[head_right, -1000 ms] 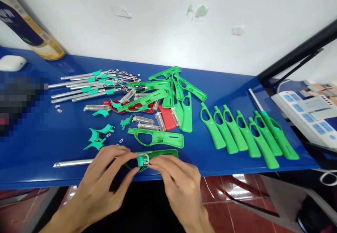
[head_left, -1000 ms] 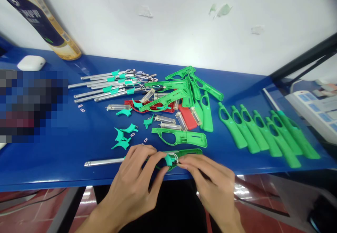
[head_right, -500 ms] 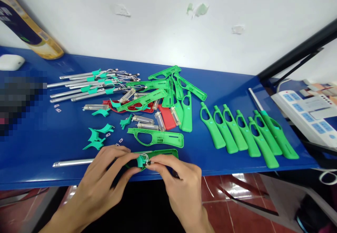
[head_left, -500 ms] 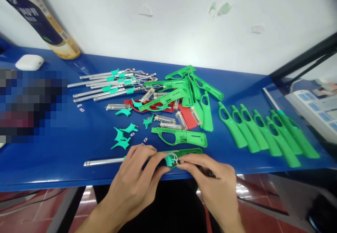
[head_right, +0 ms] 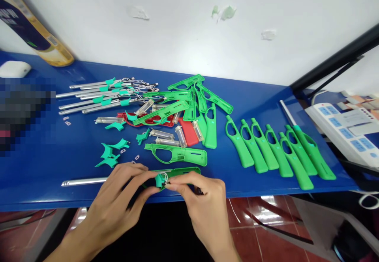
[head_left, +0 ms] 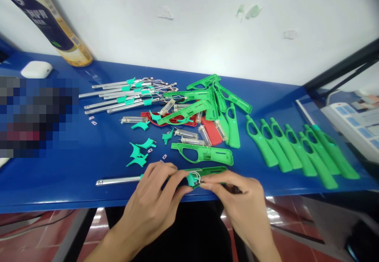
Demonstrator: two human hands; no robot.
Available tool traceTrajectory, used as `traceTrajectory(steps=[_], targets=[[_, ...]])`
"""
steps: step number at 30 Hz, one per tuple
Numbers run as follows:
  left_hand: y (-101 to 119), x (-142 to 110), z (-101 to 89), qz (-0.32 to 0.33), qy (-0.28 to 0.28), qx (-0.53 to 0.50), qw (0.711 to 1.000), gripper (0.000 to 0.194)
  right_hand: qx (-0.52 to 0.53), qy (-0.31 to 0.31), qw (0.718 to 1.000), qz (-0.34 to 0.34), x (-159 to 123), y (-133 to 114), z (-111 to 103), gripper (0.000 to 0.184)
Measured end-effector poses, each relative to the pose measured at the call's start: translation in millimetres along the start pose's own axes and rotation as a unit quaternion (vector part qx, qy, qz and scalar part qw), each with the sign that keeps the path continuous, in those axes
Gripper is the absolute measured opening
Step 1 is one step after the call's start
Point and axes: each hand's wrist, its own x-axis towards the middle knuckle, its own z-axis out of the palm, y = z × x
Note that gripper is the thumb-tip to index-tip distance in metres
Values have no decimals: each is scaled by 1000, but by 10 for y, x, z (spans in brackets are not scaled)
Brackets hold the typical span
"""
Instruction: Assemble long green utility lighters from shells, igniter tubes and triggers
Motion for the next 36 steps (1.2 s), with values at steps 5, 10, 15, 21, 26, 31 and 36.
traceTrajectory(steps=[5,10,15,21,26,31,36], targets=[[2,1,-9,5,3,5,1000,21,3,-12,1000,-7,-7,18,-20,21],[-1,-9,-9,5,-2,6,1000,24,-49,-5,998,-49,-43,99,-54,21],[-1,-15,-10,11,5,-1,1000,28,-136,-11,982,-132,-43,153,-63,19],[-3,4,-15,9,15,-11,1000,30,-183,-5,961,-207,-114,177,-51,23],[12,34,-32,6,10,0,1000,27,-244,-13,942,-230,-171,182,-60,18],[30,54,-49,12,3,15,1000,25,-291,-38,929,-226,-176,167,-67,12],[74,10,-57,14,-4,46,999,31,-283,-44,933,-217,-174,155,-98,14]])
